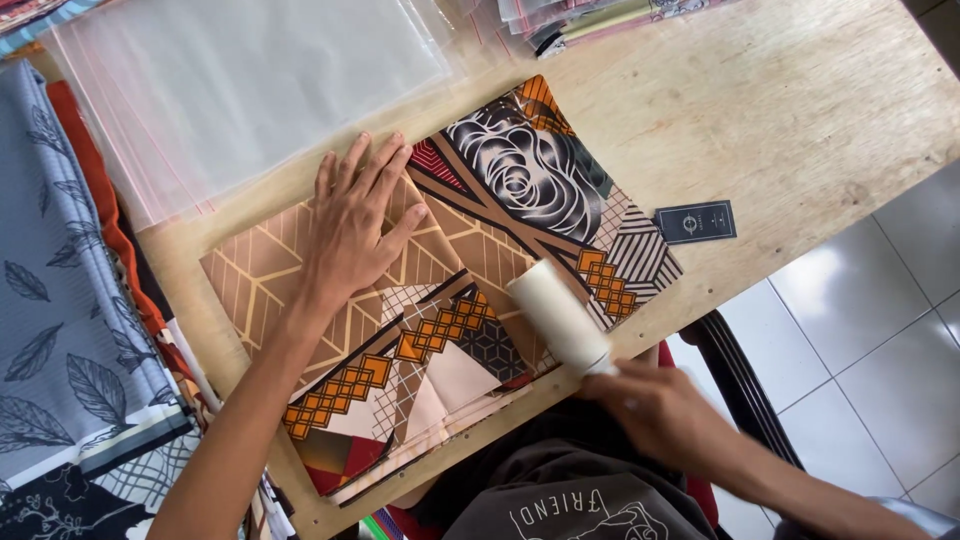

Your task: Clean folded fabric using a lint roller and adjust the folds for packaging.

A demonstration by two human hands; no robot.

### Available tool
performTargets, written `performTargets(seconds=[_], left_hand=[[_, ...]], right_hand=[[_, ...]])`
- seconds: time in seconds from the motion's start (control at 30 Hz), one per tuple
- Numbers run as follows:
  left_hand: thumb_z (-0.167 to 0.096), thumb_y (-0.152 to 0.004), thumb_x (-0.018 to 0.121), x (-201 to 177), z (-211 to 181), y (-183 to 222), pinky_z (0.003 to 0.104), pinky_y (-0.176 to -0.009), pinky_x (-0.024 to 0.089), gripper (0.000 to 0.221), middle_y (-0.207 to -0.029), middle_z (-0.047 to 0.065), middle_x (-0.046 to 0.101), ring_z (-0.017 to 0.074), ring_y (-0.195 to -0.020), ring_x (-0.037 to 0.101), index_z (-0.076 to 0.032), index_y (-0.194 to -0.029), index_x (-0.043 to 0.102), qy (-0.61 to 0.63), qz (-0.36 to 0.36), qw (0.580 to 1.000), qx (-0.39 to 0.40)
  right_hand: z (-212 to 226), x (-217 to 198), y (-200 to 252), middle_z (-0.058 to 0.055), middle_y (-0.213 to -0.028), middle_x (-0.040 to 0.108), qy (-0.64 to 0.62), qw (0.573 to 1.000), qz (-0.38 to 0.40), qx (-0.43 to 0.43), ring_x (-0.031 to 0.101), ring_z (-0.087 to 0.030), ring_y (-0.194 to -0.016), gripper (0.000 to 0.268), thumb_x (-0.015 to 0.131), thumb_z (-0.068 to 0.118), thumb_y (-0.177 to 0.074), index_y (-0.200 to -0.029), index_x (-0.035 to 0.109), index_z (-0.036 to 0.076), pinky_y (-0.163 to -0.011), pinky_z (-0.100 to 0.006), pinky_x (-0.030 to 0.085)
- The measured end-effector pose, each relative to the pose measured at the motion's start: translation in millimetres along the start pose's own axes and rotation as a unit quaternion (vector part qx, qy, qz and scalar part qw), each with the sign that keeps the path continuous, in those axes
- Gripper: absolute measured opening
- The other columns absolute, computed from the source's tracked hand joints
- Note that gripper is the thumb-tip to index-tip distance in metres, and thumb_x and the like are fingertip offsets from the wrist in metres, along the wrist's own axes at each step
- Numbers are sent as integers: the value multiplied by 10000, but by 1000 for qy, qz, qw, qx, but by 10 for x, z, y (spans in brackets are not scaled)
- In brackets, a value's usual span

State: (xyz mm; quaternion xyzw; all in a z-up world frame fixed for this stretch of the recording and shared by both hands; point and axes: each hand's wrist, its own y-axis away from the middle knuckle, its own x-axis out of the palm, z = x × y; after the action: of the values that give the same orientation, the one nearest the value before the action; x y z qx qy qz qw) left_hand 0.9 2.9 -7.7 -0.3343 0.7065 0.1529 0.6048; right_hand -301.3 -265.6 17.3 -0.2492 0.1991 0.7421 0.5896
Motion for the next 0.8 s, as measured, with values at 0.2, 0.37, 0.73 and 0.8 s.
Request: performTargets(seconds=[0.2, 0.37, 0.73, 0.8], left_hand=[[-456, -1054, 480, -47, -37, 14, 605, -1214, 186, 628, -1610, 69, 412, 346, -1498, 318, -102, -1565, 392, 14, -15, 1000, 8], [-459, -1050, 540, 10, -9, -8, 574, -1261, 115, 700, -1663, 121, 301, 342, -1549, 259, -93, -1595, 300, -13, -26, 999, 25], [-574, -996, 457, 59, 2, 46, 546, -1234, 26, 770, -1664, 80, 318, 317, -1544, 208, -99, -1591, 343, 29, 7, 999, -45], [-636, -1016, 371, 91, 36, 11, 542, -1236, -4, 792, -1667, 87, 311, 319, -1548, 195, -91, -1590, 337, 44, 1, 997, -57]], right_hand=[[-360, -577, 288, 4, -1007, 811, 149, 966, -90, 192, 773, -170, -761, 188, 650, 133, -926, -1067, 771, 160, -698, -353, 588], [-440, -581, 233, -195, -1158, 749, 176, 962, -156, 136, 728, -245, -632, 230, 592, 6, -937, -1105, 735, 71, -519, -376, 631], [13, -151, -1684, -120, -807, 703, 168, 979, -75, -92, 712, -342, -628, 183, 590, 91, -950, -979, 757, 158, -517, -405, 550], [-173, -333, -1776, -108, -770, 713, 183, 978, -67, -76, 734, -322, -663, 213, 589, 44, -942, -937, 770, 156, -521, -360, 570]])
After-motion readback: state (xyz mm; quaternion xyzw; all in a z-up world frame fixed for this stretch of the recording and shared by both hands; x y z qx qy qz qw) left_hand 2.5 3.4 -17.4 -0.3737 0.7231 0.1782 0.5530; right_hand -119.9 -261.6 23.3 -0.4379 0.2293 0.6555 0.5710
